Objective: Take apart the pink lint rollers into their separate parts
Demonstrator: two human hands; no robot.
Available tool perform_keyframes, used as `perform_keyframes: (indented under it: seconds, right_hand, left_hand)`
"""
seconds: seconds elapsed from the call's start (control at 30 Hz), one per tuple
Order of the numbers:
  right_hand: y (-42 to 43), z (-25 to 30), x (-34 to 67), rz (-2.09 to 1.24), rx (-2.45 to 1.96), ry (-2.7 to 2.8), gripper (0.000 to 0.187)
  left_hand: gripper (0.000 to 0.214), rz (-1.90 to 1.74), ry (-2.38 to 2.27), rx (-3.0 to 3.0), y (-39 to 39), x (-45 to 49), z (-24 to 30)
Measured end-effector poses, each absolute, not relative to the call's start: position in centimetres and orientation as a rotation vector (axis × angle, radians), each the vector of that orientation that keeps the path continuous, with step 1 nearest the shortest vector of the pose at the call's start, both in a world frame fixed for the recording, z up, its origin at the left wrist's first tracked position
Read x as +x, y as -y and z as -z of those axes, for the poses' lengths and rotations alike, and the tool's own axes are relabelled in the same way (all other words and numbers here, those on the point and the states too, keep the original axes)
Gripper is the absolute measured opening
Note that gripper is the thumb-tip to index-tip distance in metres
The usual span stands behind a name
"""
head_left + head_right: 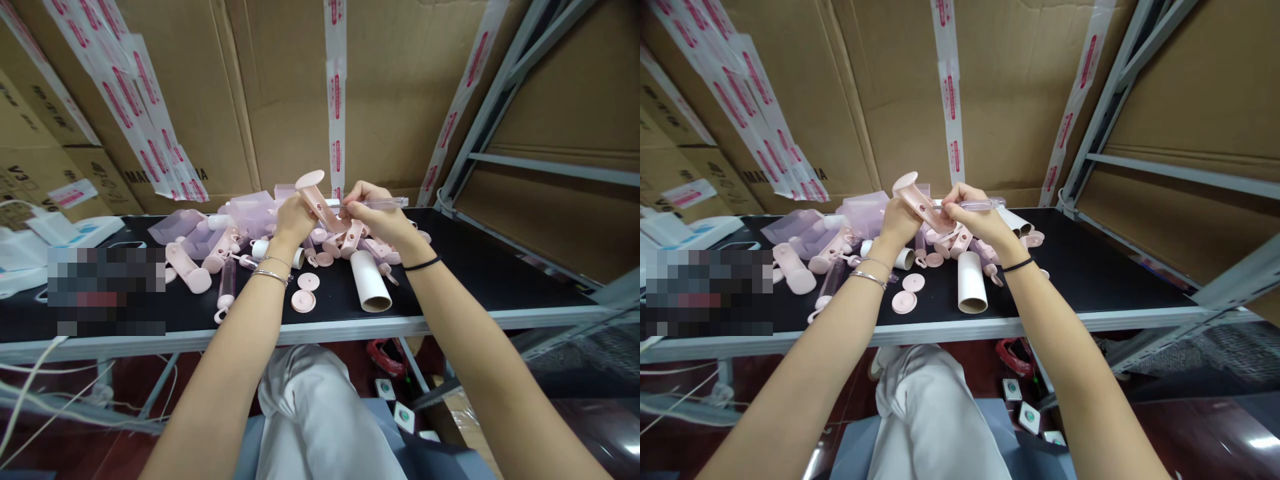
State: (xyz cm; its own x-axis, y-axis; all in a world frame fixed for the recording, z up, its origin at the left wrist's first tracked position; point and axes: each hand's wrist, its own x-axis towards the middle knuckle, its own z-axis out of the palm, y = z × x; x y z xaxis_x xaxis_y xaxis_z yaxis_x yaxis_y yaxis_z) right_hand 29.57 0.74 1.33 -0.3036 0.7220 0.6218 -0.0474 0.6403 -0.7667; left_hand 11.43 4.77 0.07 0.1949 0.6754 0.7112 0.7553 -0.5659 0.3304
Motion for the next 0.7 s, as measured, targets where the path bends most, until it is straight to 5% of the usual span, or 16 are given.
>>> perform_keyframes:
  seconds: [0.7]
  right_hand:
    - [-0.8,-1.6,30.5,-0.795,-0.490,1.849,0.021]
  left_hand:
    - [0.015,1.225,1.255,-2.531,-4.7,11.5,-0.1]
